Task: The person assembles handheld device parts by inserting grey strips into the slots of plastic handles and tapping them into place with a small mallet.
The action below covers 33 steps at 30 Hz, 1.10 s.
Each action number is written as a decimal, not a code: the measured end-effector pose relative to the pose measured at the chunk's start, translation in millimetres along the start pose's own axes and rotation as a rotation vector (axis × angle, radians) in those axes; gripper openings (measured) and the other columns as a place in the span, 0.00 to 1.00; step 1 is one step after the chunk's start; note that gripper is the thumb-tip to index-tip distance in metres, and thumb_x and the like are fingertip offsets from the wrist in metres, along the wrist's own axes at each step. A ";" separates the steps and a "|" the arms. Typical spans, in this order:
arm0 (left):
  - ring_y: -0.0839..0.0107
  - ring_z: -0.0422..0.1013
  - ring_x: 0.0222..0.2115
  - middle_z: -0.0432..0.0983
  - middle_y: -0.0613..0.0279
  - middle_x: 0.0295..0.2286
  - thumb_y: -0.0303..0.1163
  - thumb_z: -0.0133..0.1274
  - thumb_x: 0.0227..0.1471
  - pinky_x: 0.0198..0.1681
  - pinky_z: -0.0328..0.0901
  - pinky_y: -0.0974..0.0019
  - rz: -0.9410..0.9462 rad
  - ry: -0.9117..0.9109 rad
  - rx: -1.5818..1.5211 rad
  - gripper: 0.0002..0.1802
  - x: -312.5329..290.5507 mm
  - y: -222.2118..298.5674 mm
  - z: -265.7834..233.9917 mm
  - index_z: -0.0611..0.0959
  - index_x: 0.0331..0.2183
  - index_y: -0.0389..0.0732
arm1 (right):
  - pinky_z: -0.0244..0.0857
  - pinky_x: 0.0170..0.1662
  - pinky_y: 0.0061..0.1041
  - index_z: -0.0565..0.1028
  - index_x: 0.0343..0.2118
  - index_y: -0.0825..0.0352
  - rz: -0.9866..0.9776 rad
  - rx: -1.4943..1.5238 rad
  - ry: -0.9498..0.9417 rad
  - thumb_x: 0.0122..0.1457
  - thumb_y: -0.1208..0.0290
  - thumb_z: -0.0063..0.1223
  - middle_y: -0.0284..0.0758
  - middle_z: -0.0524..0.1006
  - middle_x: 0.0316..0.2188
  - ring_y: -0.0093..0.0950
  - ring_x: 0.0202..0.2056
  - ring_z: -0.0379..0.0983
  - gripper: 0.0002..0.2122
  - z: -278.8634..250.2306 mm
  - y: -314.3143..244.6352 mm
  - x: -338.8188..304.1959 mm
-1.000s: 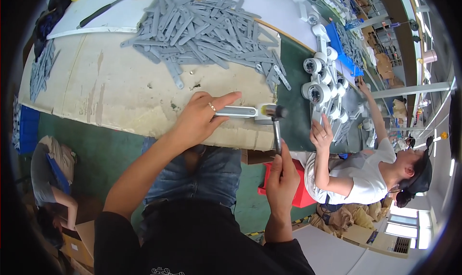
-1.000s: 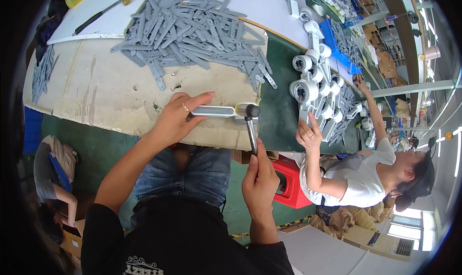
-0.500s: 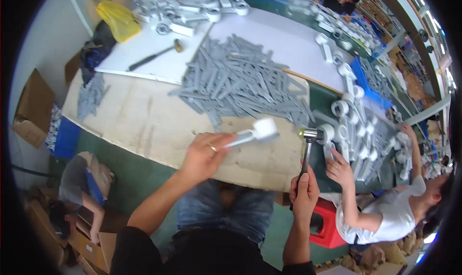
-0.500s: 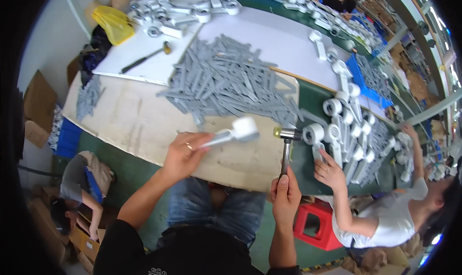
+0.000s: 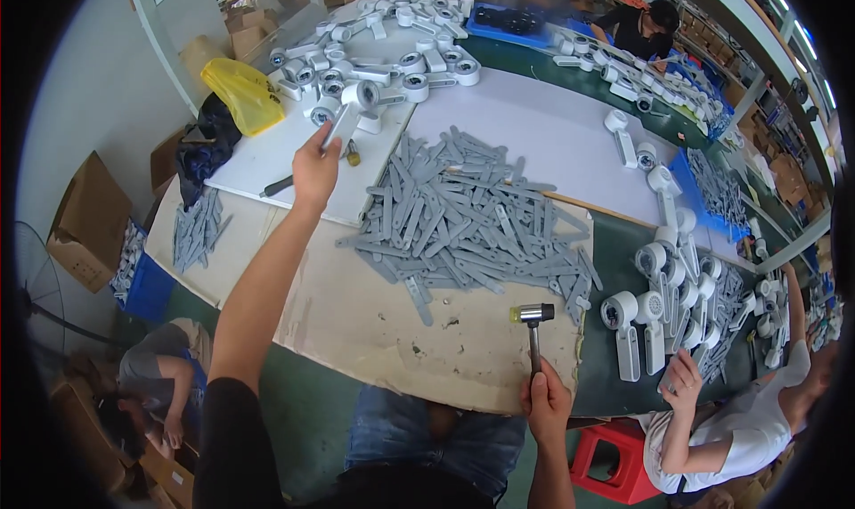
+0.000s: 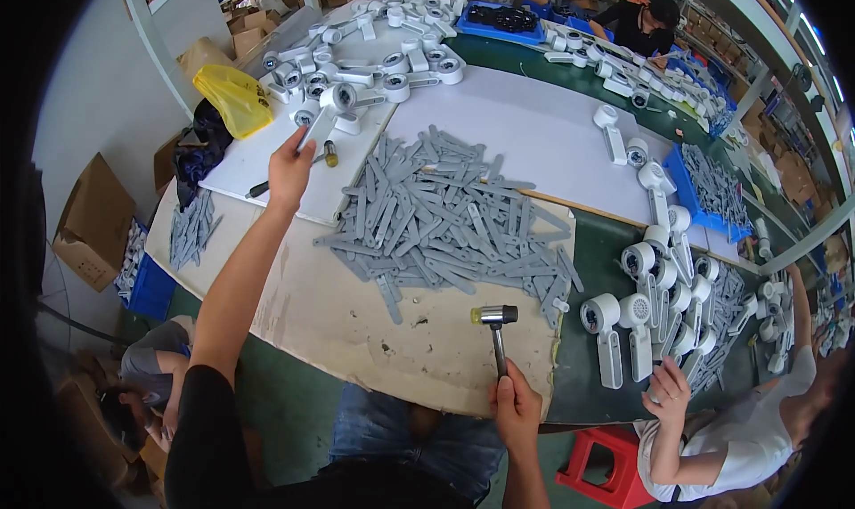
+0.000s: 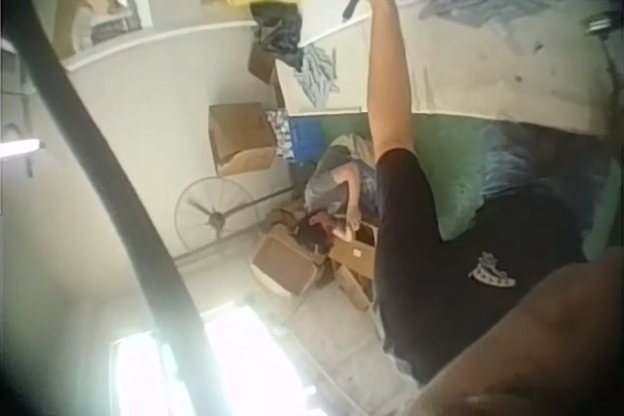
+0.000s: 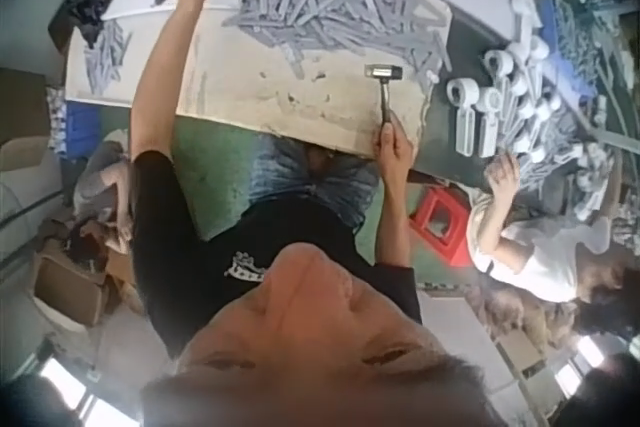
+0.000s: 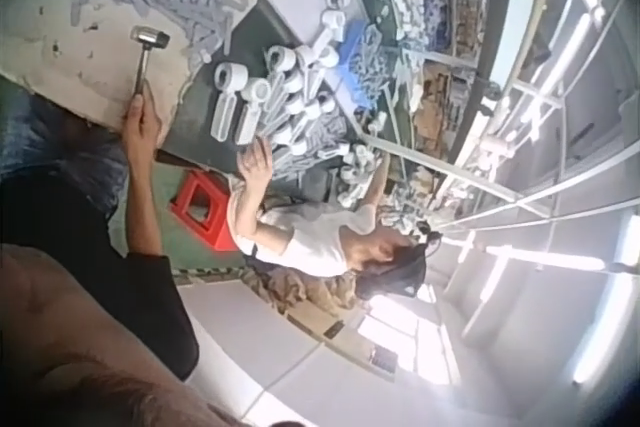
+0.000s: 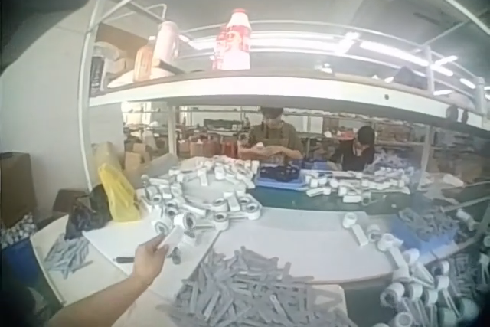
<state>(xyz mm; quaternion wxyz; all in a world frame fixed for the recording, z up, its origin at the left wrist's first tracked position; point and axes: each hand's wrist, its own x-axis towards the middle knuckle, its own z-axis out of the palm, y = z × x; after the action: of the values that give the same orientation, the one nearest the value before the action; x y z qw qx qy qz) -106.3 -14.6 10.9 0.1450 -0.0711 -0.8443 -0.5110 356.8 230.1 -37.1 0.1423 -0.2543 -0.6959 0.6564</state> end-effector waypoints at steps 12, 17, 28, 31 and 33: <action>0.61 0.80 0.39 0.84 0.50 0.38 0.43 0.64 0.55 0.45 0.72 0.63 0.240 -0.364 0.428 0.23 57.4 -7.4 -40.6 0.85 0.47 0.37 | 0.48 0.19 0.16 0.71 0.61 0.68 -0.065 -0.039 0.008 0.74 0.56 0.42 0.24 0.68 0.17 0.13 0.15 0.58 0.22 -6.4 16.2 1.8; 0.56 0.77 0.37 0.80 0.50 0.33 0.35 0.64 0.54 0.44 0.71 0.59 0.343 -0.338 0.518 0.18 8.7 -50.8 -71.8 0.85 0.44 0.36 | 0.53 0.26 0.14 0.73 0.60 0.70 -0.022 -0.009 -0.001 0.68 0.68 0.54 0.20 0.67 0.21 0.11 0.22 0.59 0.20 -8.5 6.6 2.4; 0.81 0.66 0.28 0.74 0.70 0.31 0.41 0.48 0.70 0.32 0.64 0.75 -0.332 -0.480 -0.838 0.20 -172.6 89.7 -5.8 0.79 0.51 0.34 | 0.55 0.28 0.17 0.80 0.54 0.62 -0.035 -0.147 0.056 0.64 0.63 0.60 0.18 0.66 0.20 0.12 0.25 0.58 0.17 10.0 -5.2 5.3; 0.77 0.70 0.33 0.76 0.66 0.34 0.36 0.53 0.67 0.38 0.68 0.71 -0.469 -0.589 -1.191 0.19 -231.3 109.4 31.0 0.78 0.52 0.32 | 0.55 0.29 0.16 0.79 0.55 0.63 0.054 0.051 0.035 0.65 0.63 0.60 0.17 0.67 0.22 0.11 0.26 0.59 0.18 17.0 -15.1 0.4; 0.72 0.74 0.37 0.78 0.63 0.36 0.31 0.54 0.66 0.45 0.71 0.66 -0.509 -0.723 -1.277 0.17 -269.4 125.1 60.5 0.77 0.52 0.32 | 0.54 0.28 0.15 0.78 0.56 0.63 0.051 0.061 0.045 0.65 0.62 0.61 0.16 0.65 0.21 0.10 0.26 0.59 0.19 20.2 -37.8 -12.6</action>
<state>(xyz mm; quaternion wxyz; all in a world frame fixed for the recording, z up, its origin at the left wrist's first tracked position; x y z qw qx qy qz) 172.2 104.9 4.3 -0.3304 -0.1073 -0.3714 -0.8610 350.3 206.0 -0.1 0.1490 -0.2823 -0.6654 0.6748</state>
